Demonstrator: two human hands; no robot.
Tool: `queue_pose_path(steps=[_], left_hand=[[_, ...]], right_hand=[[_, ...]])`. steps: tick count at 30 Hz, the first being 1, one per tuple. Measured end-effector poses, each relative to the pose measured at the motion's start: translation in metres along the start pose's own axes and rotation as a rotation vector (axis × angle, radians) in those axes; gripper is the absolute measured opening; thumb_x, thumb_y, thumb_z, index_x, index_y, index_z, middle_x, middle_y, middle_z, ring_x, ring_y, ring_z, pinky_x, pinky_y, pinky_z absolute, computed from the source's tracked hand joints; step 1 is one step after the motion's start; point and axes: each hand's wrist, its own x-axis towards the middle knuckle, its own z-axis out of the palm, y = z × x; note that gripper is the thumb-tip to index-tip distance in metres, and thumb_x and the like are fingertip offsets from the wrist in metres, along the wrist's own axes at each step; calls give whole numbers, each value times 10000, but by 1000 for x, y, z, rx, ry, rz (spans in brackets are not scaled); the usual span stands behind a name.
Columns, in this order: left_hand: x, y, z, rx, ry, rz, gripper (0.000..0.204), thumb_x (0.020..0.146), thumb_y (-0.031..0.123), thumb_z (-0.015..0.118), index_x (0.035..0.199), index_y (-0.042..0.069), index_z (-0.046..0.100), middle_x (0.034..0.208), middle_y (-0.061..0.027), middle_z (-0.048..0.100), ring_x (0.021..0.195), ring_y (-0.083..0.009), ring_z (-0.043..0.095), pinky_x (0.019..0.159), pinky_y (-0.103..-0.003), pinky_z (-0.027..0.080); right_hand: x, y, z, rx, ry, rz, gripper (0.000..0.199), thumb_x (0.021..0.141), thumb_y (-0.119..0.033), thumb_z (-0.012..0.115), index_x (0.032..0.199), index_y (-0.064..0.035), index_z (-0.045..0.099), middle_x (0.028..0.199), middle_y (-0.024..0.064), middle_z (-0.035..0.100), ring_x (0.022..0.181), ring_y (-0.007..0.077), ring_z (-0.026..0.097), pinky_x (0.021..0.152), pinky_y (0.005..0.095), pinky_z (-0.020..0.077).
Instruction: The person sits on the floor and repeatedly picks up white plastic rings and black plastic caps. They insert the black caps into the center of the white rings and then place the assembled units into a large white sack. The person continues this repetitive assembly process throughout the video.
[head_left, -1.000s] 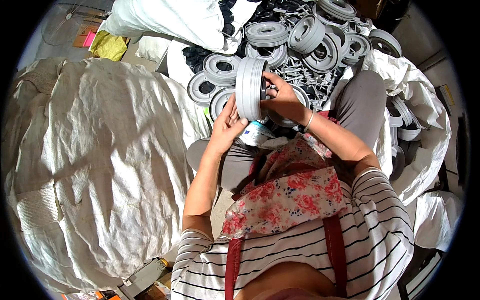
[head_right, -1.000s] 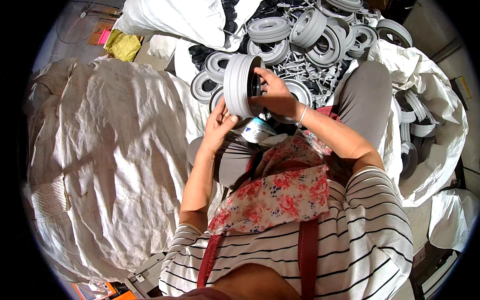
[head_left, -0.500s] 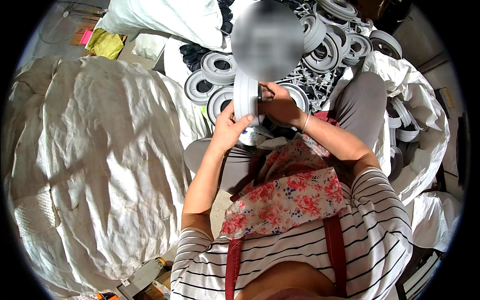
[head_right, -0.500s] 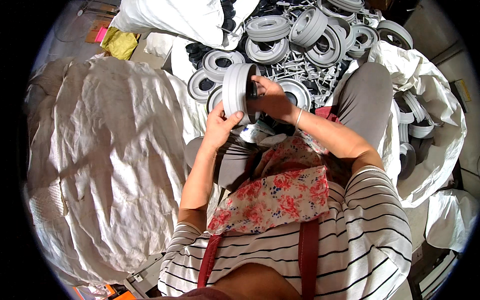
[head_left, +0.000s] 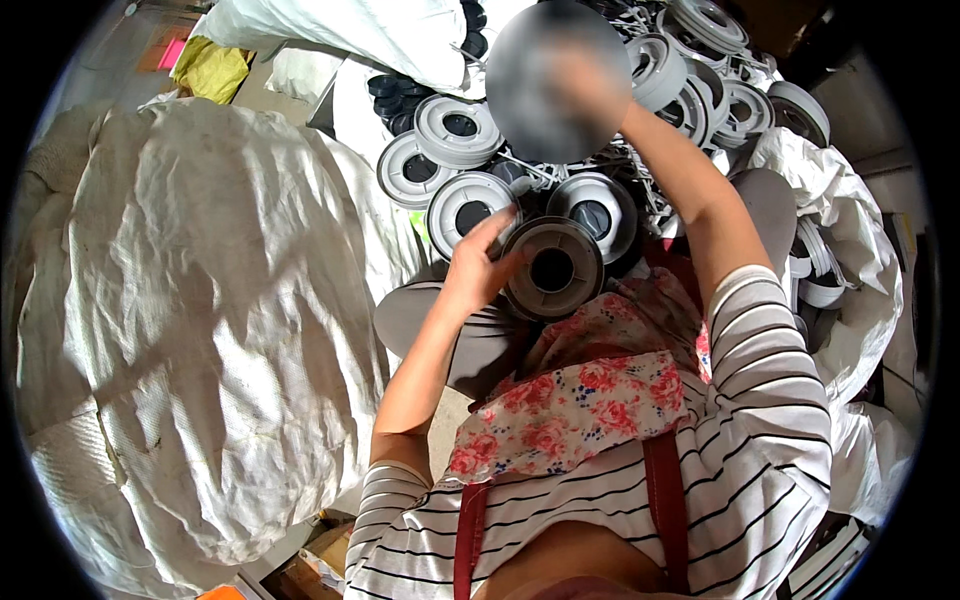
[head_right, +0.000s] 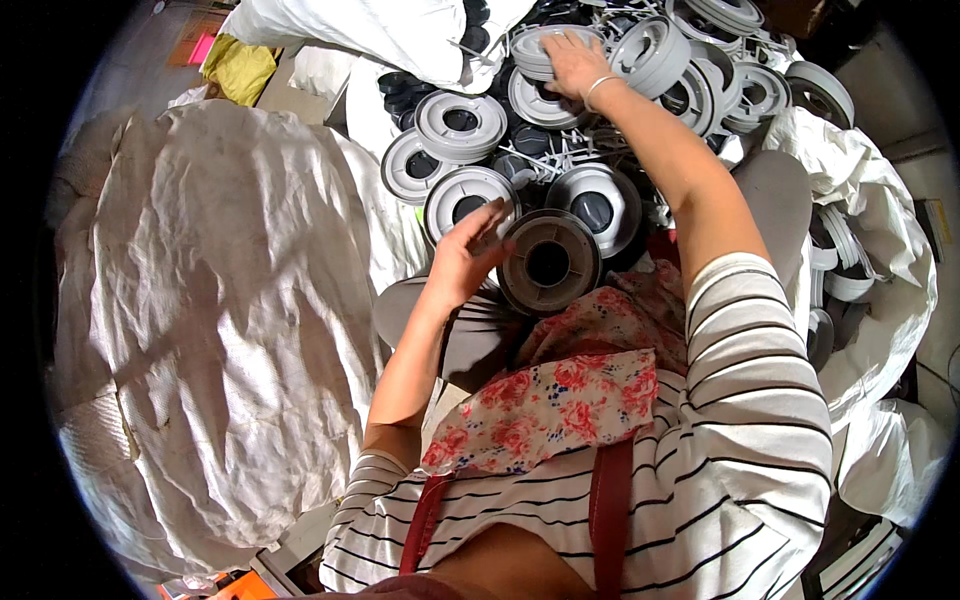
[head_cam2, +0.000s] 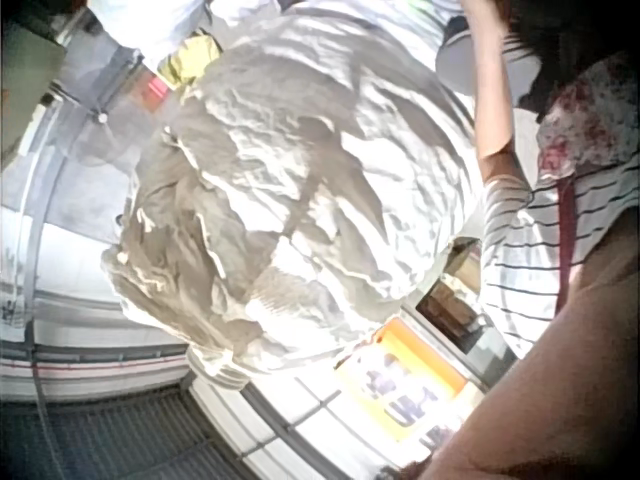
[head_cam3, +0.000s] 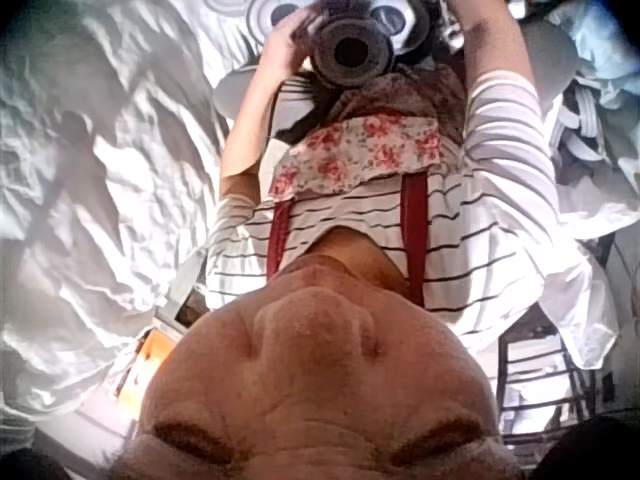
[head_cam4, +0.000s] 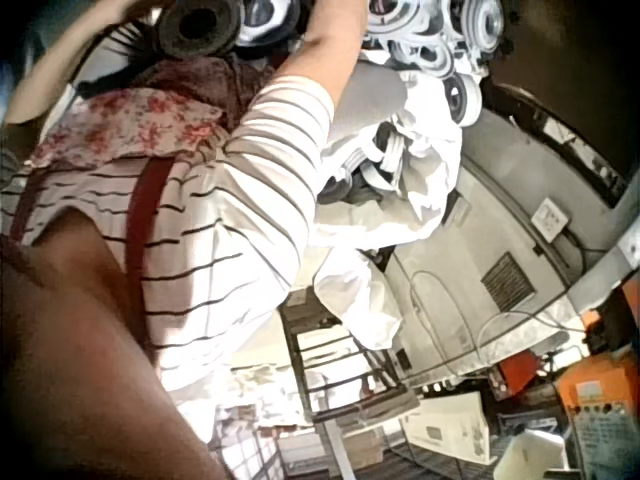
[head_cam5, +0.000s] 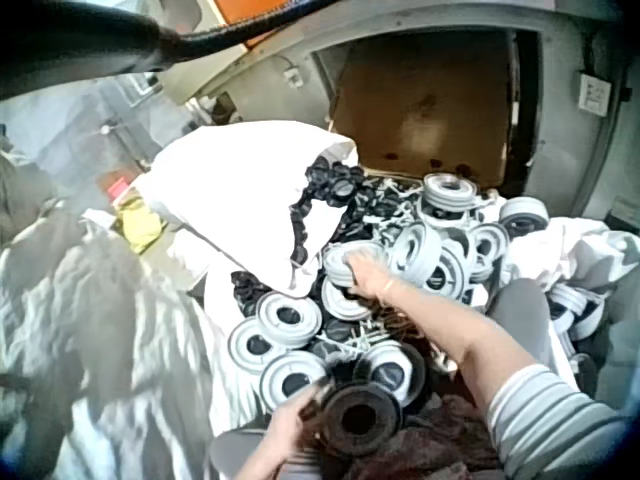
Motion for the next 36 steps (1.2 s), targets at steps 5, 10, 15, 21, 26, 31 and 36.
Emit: queue_pose_path(steps=[5, 10, 15, 21, 26, 31, 36], left_hand=[[32, 17, -16, -562, 112, -318, 342, 876, 15, 609, 1212, -18, 558, 1048, -62, 642, 975, -93, 595, 860, -228, 457], [57, -15, -14, -1102, 484, -209, 593, 901, 109, 576, 1407, -10, 292, 1438, -166, 340, 1307, -238, 372, 1066, -364, 335], [59, -10, -26, -1468, 252, -133, 476, 887, 115, 529, 1318, -24, 386, 1175, -190, 584, 1126, -293, 560, 1014, -455, 415], [39, -7, -31, -1003, 566, -132, 413, 871, 91, 605, 1247, -4, 464, 1107, -127, 610, 995, -224, 621, 886, -370, 514], [35, -1, -24, -876, 620, -91, 414, 852, 130, 663, 1217, 25, 500, 1081, -100, 619, 940, -200, 614, 861, -345, 507], [23, 2, -15, -943, 496, -202, 336, 882, 155, 633, 1149, -25, 540, 1056, -108, 629, 944, -199, 610, 866, -353, 499], [24, 36, 15, -1113, 352, -47, 394, 865, 109, 632, 1207, -42, 507, 1124, -115, 605, 1037, -201, 587, 935, -346, 458]], right_hand=[[8, -6, -17, -220, 147, -165, 605, 734, -335, 713, 1216, -44, 491, 1205, 137, 559, 1150, 266, 487, 989, 460, 319], [-4, -63, -70, 978, 176, 87, 485, 857, -458, 605, 1077, -26, 597, 937, 119, 656, 799, 236, 642, 772, 363, 518], [-27, -56, 11, 1407, -2, 313, 393, 953, -398, 457, 952, -47, 634, 870, 110, 662, 693, 242, 640, 699, 370, 531], [-58, -80, 64, -375, -9, -452, 146, 747, -186, 604, 867, -119, 652, 1020, 26, 560, 1140, 214, 444, 982, 520, 309], [-50, -65, 107, -320, -22, -355, 117, 749, -196, 597, 821, -118, 648, 973, 47, 547, 1058, 247, 461, 940, 504, 305], [-67, -127, -33, 546, 323, -253, 95, 764, -115, 643, 702, -44, 628, 1176, 118, 554, 1171, 303, 452, 1001, 389, 334], [-99, -138, -93, 910, -34, -95, 347, 689, -118, 760, 977, -1, 608, 1220, 218, 546, 1080, 293, 571, 874, 330, 458]])
